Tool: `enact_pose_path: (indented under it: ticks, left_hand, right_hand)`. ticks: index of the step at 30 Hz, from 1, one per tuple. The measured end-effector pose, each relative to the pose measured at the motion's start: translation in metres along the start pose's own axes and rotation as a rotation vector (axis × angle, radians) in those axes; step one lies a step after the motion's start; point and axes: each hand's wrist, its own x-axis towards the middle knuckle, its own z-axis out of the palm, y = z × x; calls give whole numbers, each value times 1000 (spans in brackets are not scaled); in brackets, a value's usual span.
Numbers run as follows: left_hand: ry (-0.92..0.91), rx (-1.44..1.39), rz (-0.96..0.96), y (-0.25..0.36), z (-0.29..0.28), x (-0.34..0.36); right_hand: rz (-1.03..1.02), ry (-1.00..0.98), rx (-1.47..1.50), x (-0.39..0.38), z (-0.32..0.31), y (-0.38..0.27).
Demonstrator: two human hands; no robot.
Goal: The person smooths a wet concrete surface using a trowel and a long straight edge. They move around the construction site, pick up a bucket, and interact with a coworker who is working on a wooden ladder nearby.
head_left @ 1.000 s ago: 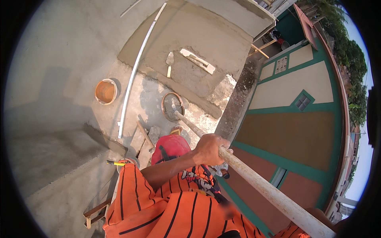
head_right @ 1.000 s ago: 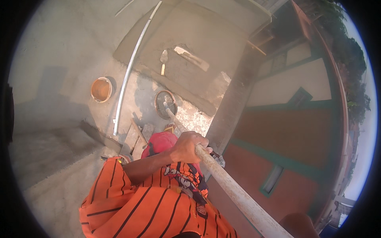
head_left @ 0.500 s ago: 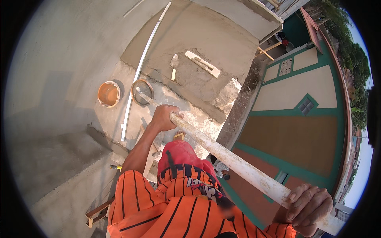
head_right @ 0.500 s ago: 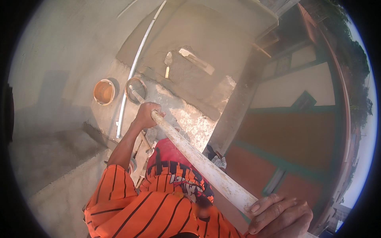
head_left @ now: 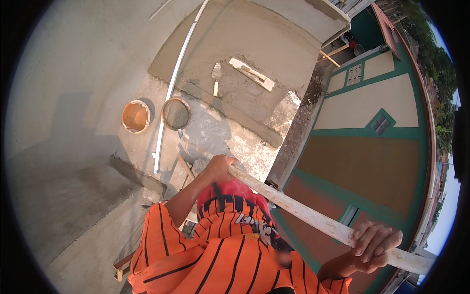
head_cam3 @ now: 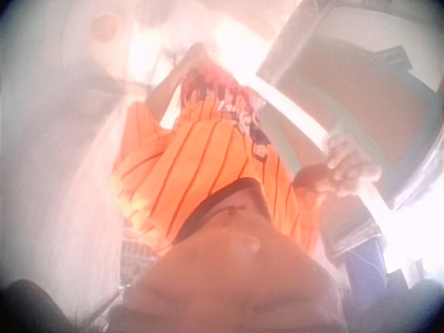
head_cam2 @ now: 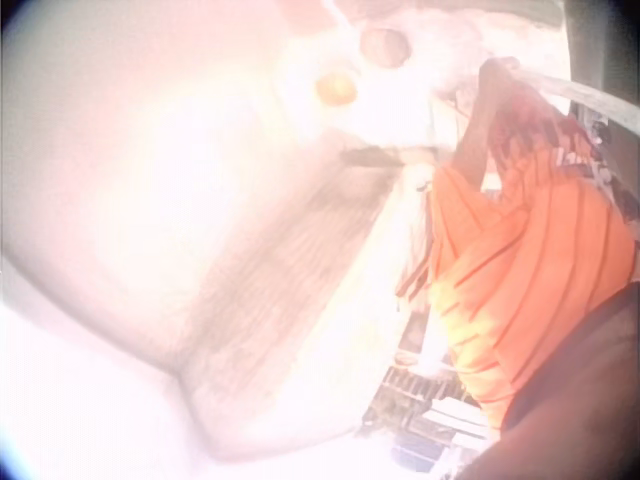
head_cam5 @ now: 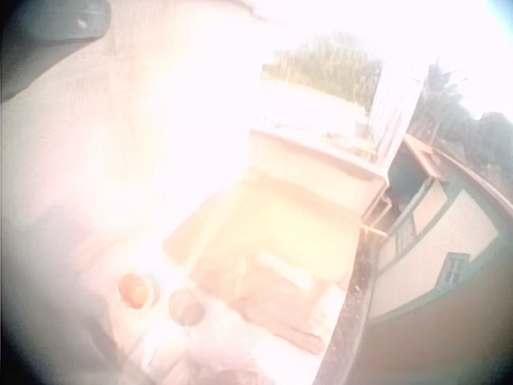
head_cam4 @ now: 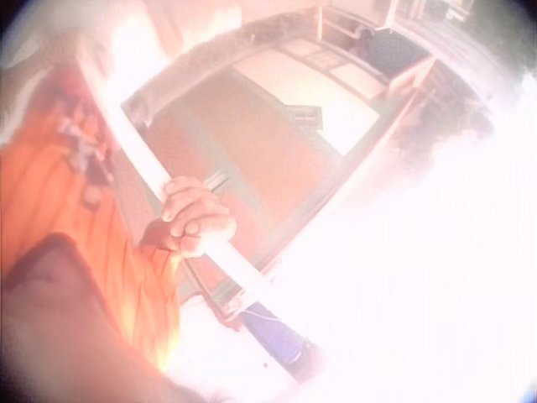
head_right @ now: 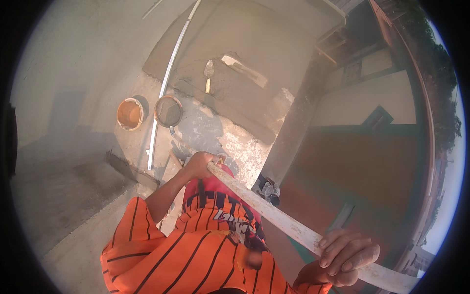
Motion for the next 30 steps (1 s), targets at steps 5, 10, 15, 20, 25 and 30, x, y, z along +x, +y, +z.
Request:
enact_pose_path:
  ticks: [5, 10, 15, 20, 25, 30]
  left_hand:
    - [-311, -196, 284, 71, 88, 32]
    - [-641, 168, 664, 141, 144, 64]
    - [-766, -343, 909, 275, 146, 61]
    - [-909, -736, 1261, 385, 140, 4]
    - [-1193, -673, 1257, 409, 193, -55]
    - [-1149, -290, 1227, 348, 312, -64]
  right_hand:
    - [-212, 180, -90, -24, -22, -62]
    - [-200, 279, -230, -80, -26, -74]
    - [-125, 708, -570, -157, -33, -53]
    - [100, 992, -742, -259, -56, -9]
    - [640, 1010, -1143, -326, -73, 54]
    - [884, 1016, -1318, -458, -72, 111]
